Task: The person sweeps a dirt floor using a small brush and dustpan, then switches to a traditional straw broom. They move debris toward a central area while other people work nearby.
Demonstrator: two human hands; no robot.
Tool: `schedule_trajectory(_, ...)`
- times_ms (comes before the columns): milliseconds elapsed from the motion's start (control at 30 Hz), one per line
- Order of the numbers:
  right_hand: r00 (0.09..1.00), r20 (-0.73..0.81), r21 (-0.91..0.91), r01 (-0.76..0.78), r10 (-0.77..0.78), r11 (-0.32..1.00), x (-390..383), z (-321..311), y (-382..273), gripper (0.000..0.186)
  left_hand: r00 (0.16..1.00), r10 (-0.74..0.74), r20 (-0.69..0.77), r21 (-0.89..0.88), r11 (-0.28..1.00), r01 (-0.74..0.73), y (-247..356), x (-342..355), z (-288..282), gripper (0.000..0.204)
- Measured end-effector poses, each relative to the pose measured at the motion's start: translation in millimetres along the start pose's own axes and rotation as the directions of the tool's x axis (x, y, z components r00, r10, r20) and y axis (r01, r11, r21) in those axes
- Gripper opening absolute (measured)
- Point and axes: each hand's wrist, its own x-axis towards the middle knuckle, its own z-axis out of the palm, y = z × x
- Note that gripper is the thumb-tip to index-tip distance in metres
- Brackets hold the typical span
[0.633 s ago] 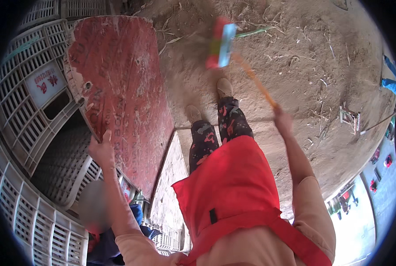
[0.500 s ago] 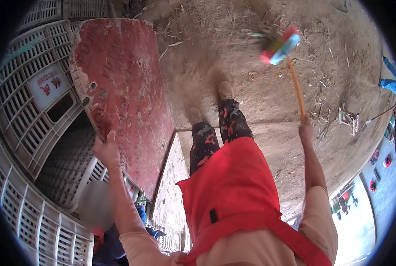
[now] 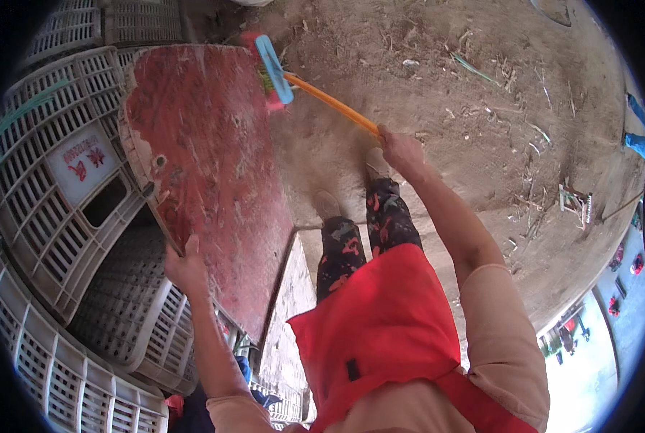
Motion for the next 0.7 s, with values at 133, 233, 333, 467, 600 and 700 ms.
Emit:
schedule_trajectory(133, 0.991, 0.003, -0.036, -0.132, 0.133, 0.991, 0, -33, 35, 0.025, 0.998, 0.051, -0.026, -0.085, 0.995, -0.053, -9, 1, 9, 0.034)
schedule_trajectory(233, 0.967, -0.11, 0.098, -0.219, 0.23, 0.971, -55, -21, 118, 0.029, 0.993, 0.109, -0.048, -0.004, 0.994, -0.109, -8, 15, 24, 0.031)
schedule_trajectory(333, 0.881, -0.1, 0.024, -0.462, 0.462, 0.886, -139, -30, 186, 0.034, 0.991, 0.06, -0.119, 0.115, 0.992, -0.046, 8, 12, 29, 0.036)
schedule_trajectory(467, 0.742, -0.114, -0.088, -0.67, 0.66, 0.737, -243, -40, 247, 0.031, 0.945, 0.121, -0.304, 0.082, 0.992, -0.1, -8, 16, 43, 0.048)
schedule_trajectory(600, 0.649, -0.182, -0.044, -0.756, 0.738, 0.654, -317, -11, 265, 0.025, 0.866, 0.405, -0.295, 0.449, 0.858, -0.249, 9, -7, 52, 0.054)
schedule_trajectory(700, 0.676, -0.27, 0.263, -0.633, 0.685, 0.728, -357, 8, 254, 0.031, 0.849, 0.518, -0.11, 0.685, 0.658, -0.313, 3, -17, 54, 0.058)
